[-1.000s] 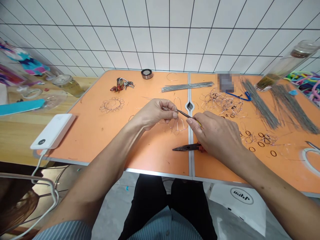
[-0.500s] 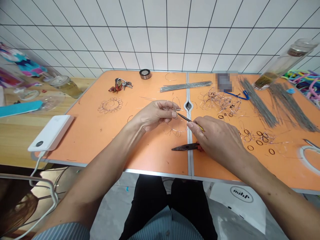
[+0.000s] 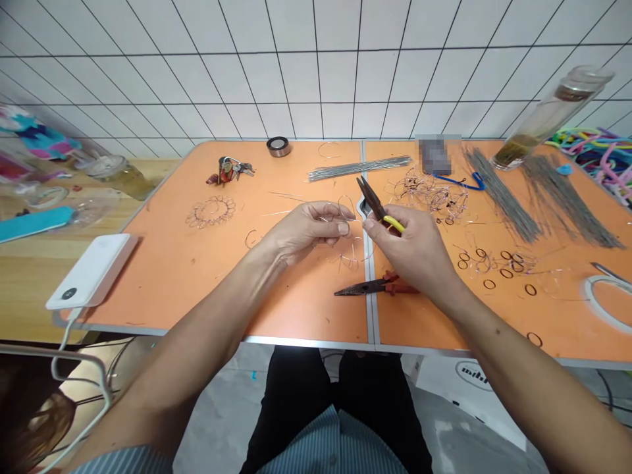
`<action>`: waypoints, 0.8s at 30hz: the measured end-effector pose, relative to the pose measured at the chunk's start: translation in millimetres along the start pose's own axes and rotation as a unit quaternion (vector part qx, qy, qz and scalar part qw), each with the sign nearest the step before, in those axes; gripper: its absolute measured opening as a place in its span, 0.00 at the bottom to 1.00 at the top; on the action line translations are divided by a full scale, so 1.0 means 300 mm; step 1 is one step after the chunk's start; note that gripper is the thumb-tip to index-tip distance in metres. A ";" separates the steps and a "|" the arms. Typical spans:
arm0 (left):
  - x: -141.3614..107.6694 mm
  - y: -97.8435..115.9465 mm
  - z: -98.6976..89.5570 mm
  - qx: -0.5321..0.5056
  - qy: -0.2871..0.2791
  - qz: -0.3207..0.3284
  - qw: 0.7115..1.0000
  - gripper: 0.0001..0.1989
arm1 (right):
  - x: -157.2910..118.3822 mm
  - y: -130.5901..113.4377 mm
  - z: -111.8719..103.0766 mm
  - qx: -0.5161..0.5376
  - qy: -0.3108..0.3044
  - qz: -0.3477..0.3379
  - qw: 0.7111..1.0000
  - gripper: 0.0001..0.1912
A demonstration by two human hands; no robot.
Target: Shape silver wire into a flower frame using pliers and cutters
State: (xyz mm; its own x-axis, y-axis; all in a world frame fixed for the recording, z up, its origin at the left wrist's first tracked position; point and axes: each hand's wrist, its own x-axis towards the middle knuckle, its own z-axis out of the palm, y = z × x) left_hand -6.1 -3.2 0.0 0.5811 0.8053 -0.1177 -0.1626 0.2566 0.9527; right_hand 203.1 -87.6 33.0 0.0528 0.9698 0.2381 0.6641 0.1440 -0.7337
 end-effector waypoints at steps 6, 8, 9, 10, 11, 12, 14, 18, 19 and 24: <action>0.012 -0.031 0.003 0.009 -0.011 0.017 1.000 0.13 | 0.009 0.012 0.014 0.035 0.002 0.033 0.999 0.11; 0.013 -0.037 0.005 0.019 -0.022 0.022 0.999 0.13 | 0.015 0.018 0.018 0.044 -0.006 0.036 0.998 0.10; 0.014 -0.040 0.006 0.025 -0.025 0.022 0.999 0.14 | 0.018 0.021 0.019 0.049 -0.011 0.037 0.998 0.10; 0.014 -0.041 0.006 0.029 -0.028 0.020 0.999 0.15 | 0.021 0.022 0.020 0.052 -0.016 0.039 0.998 0.10; 0.014 -0.042 0.007 0.032 -0.029 0.019 0.999 0.16 | 0.023 0.022 0.019 0.054 -0.023 0.042 0.997 0.10; 0.014 -0.043 0.008 0.035 -0.029 0.019 0.999 0.17 | 0.025 0.020 0.018 0.053 -0.032 0.047 0.997 0.11; 0.015 -0.042 0.011 0.042 -0.030 0.024 0.998 0.18 | 0.029 0.014 0.013 0.044 -0.051 0.054 0.996 0.12; 0.016 -0.041 0.016 0.061 -0.029 0.037 0.997 0.18 | 0.038 0.006 0.003 0.025 -0.081 0.057 0.995 0.13; 0.015 -0.041 0.018 0.066 -0.029 0.038 0.997 0.18 | 0.040 0.008 0.001 0.023 -0.086 0.057 0.994 0.13; 0.013 -0.042 0.021 0.100 -0.035 0.038 0.994 0.17 | 0.048 0.032 0.003 0.002 -0.090 0.061 0.994 0.15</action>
State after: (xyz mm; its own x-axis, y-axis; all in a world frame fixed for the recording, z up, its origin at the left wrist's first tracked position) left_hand 3.4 -6.6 -10.7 0.6280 0.7776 -0.0307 -0.0503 0.0799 0.9955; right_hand 209.8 -72.1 28.8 -0.0016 0.9995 0.0304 0.6582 0.0239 -0.7525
